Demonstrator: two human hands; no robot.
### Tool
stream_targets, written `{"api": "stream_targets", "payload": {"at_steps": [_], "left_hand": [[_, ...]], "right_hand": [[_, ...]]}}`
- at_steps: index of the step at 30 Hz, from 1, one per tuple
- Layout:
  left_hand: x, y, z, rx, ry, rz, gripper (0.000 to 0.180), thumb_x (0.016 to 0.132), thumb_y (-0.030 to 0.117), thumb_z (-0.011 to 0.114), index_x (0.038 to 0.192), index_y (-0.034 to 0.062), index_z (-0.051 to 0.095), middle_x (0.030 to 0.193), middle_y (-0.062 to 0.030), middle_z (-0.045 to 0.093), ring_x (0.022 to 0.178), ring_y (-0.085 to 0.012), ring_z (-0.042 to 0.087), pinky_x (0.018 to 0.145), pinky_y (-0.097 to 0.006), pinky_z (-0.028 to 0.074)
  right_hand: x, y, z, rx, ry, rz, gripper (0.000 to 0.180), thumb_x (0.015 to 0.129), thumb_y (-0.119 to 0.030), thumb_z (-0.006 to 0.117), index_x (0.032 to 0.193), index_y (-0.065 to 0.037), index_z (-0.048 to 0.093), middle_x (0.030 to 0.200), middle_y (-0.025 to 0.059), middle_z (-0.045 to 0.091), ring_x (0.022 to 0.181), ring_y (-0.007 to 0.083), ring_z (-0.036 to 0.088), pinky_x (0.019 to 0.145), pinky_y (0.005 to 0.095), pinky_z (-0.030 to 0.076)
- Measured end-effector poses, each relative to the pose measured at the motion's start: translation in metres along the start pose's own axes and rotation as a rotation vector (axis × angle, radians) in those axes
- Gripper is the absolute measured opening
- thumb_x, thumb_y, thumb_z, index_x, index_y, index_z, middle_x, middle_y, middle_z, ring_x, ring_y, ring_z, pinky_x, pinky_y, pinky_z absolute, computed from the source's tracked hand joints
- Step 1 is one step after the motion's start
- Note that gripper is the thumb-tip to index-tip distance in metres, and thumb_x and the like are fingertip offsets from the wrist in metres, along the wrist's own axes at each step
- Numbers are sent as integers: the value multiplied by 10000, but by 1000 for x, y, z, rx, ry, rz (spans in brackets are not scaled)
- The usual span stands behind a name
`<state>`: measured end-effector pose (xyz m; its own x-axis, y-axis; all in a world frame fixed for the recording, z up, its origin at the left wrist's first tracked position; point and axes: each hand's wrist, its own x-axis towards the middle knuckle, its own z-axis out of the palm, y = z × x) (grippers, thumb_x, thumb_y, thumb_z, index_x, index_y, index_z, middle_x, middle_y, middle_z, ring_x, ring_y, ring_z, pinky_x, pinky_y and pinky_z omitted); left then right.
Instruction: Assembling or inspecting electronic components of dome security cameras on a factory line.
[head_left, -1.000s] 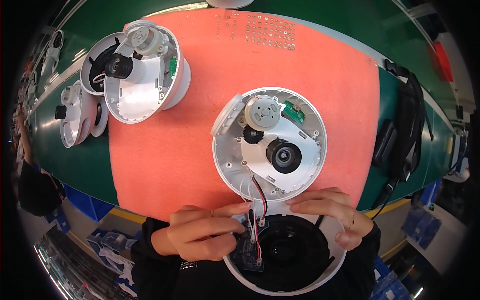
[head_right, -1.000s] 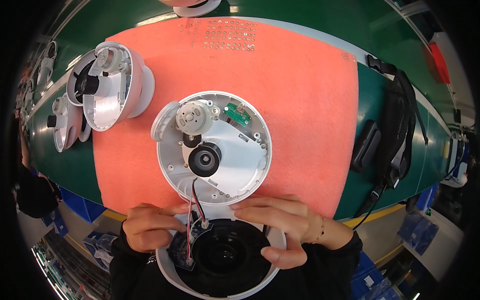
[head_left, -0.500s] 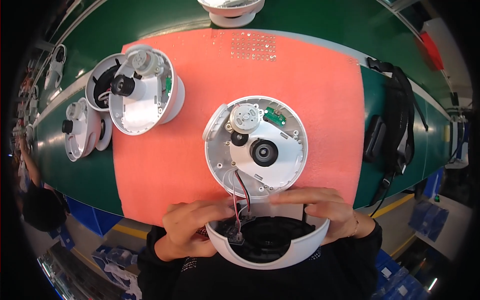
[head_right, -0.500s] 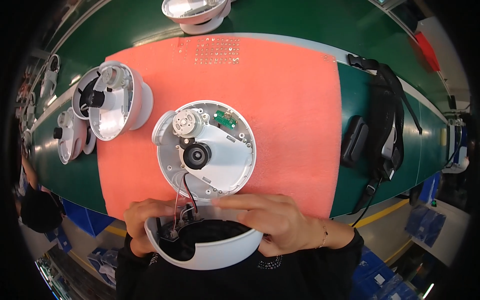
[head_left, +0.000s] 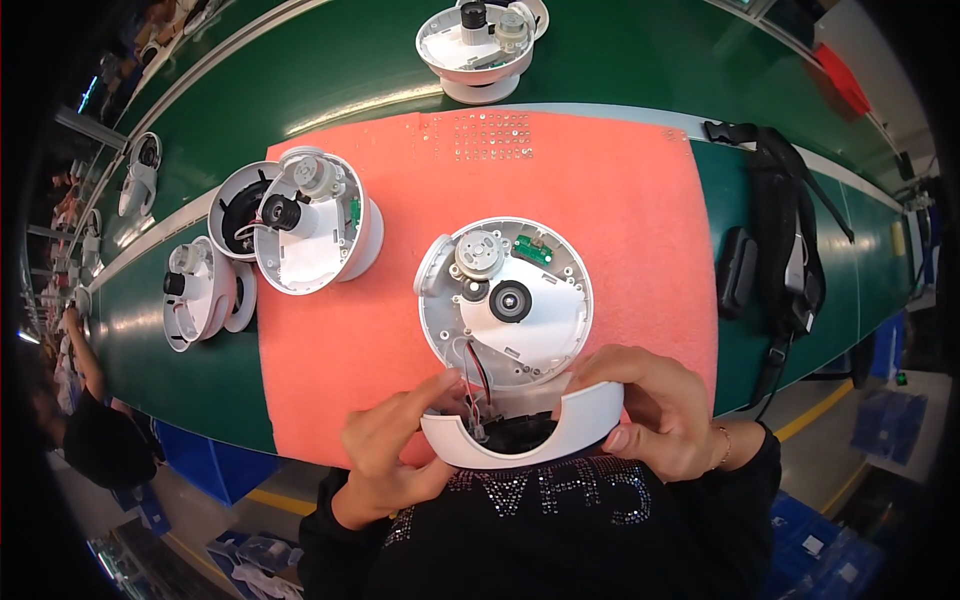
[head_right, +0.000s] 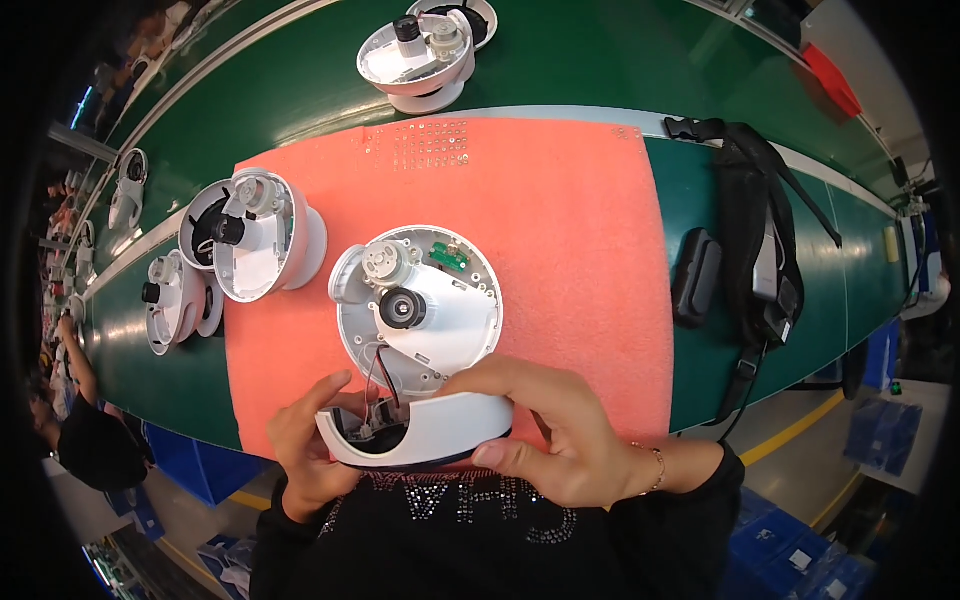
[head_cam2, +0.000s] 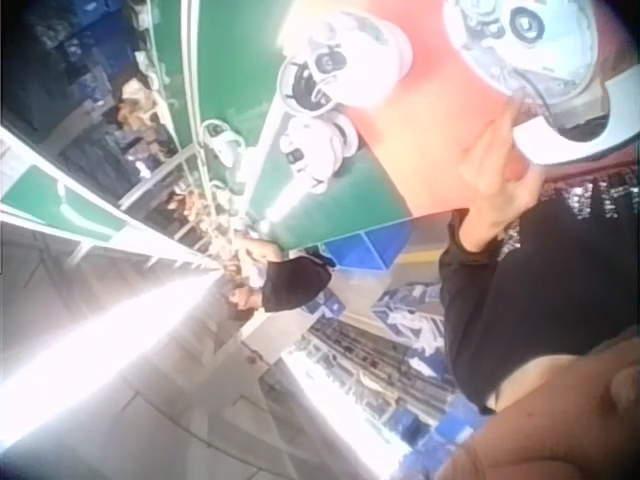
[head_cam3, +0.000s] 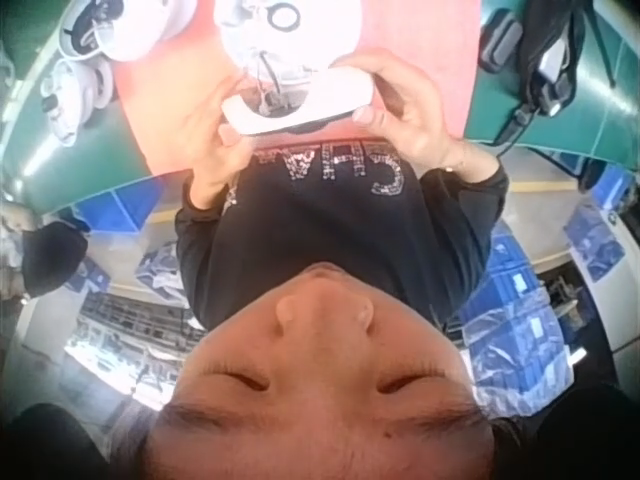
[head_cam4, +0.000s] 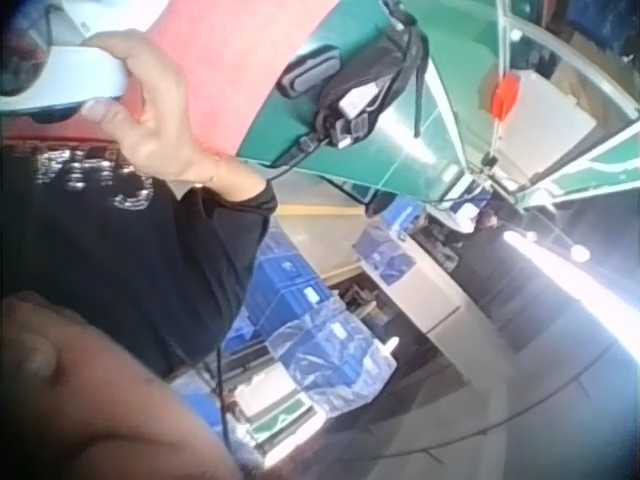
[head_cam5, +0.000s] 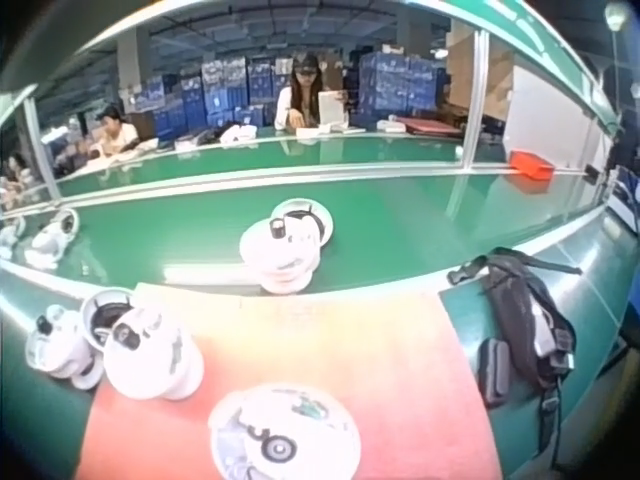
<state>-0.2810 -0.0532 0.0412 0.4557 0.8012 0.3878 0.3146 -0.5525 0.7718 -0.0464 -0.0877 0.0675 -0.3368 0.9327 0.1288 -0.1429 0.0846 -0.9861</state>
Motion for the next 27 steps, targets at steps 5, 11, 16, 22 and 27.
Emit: {"api": "stream_targets", "payload": {"at_steps": [5,11,16,22,27], "left_hand": [[-4,2,0,6,38,-35,535,579,21,677,1096,-17,546,761,-103,640,665,-173,647,572,-242,507],[-2,5,-3,13,18,2,497,604,5,643,1078,-67,513,650,-133,609,617,-202,632,667,-315,524],[-1,4,-3,32,39,12,525,560,-13,671,1076,-1,574,713,-77,629,627,-148,636,520,-230,487],[-2,7,-4,98,37,26,525,563,1,675,1078,-2,575,719,-75,631,606,-160,632,511,-227,484],[1,10,-6,-7,23,-58,496,569,13,683,1053,-13,578,793,-100,646,647,-174,646,546,-226,508]], "right_hand": [[12,-8,2,-415,-15,-192,382,788,-121,549,1132,24,465,997,150,562,898,284,560,769,344,436],[15,-6,5,-399,-44,-274,398,796,-147,561,1145,11,453,936,141,557,777,285,544,683,332,439],[8,-1,3,-299,-25,-167,366,775,-189,627,1058,3,497,951,141,546,821,271,545,713,328,435],[14,-8,16,-151,104,-50,365,819,-294,594,979,7,463,894,123,547,791,213,533,738,307,427],[17,-9,7,-514,60,-191,390,822,-297,585,1019,22,475,945,145,580,831,230,569,737,319,450]]}}
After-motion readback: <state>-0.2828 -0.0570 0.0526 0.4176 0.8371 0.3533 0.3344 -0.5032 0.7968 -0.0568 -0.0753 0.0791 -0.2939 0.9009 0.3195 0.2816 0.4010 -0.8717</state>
